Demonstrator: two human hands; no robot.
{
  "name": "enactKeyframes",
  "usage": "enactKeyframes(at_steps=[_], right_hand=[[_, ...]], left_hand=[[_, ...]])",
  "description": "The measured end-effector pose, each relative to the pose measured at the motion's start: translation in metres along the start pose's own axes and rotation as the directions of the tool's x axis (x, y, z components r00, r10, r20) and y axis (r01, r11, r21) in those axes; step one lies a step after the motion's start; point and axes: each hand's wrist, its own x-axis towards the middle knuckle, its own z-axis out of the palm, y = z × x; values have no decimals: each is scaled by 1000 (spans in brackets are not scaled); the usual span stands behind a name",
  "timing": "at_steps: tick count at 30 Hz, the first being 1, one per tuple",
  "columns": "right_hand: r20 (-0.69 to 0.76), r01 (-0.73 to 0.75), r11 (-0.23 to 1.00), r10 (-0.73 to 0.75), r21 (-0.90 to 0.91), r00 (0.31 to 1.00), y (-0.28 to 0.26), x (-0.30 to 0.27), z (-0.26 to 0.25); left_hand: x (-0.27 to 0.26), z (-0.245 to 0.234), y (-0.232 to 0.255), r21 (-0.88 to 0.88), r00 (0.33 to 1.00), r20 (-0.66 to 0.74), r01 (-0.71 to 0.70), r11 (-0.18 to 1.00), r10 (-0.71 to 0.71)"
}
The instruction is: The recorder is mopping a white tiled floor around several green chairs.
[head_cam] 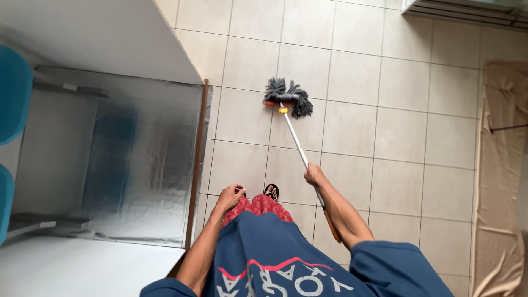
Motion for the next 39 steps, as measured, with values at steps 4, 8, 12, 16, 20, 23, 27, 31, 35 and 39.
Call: enactKeyframes(at_steps=[4, 8, 12, 16, 20, 23, 27, 31, 35, 39], right_hand=[[52, -12, 1000, 11, 17, 999, -45, 24, -25], [59, -47, 999, 47, -4, 997, -43, 26, -8], [23, 31, 998, -30, -46, 999, -30, -7, 32], [-10, 111, 990, -113, -82, 994, -23, -60, 90], [-13, 193, 979, -194, -67, 981, -39, -131, 141], [26, 197, 980, -196, -33, 980, -69, -200, 160], [53, 227, 972, -224, -57, 973, -78, -281, 196], [227, -17, 992, -12, 122, 974, -92, -314, 200], [165, -93, 995, 87, 27, 982, -143, -296, 166], [138, -51, 999, 51, 2, 989, -133, -244, 169]], left_hand=[[-5, -1, -5, -53, 997, -42, 63, 997, -65], [-6, -8, -11, -81, 995, -70, 61, 995, -67], [-8, -19, -29, -62, 996, -61, 67, 996, -70], [-9, -30, -49, -45, 999, -37, 29, 999, -30], [-13, -42, -65, -31, 998, 65, 12, 999, -10], [-16, -50, -88, -7, 993, 109, -37, 999, 38], [-23, -57, -116, 55, 982, 154, -120, 991, 110], [-32, -65, -134, 82, 981, 174, -100, 992, 84], [-34, -80, -131, 85, 983, 178, -59, 995, 43], [-28, -81, -135, 20, 987, 154, -45, 999, 41]])
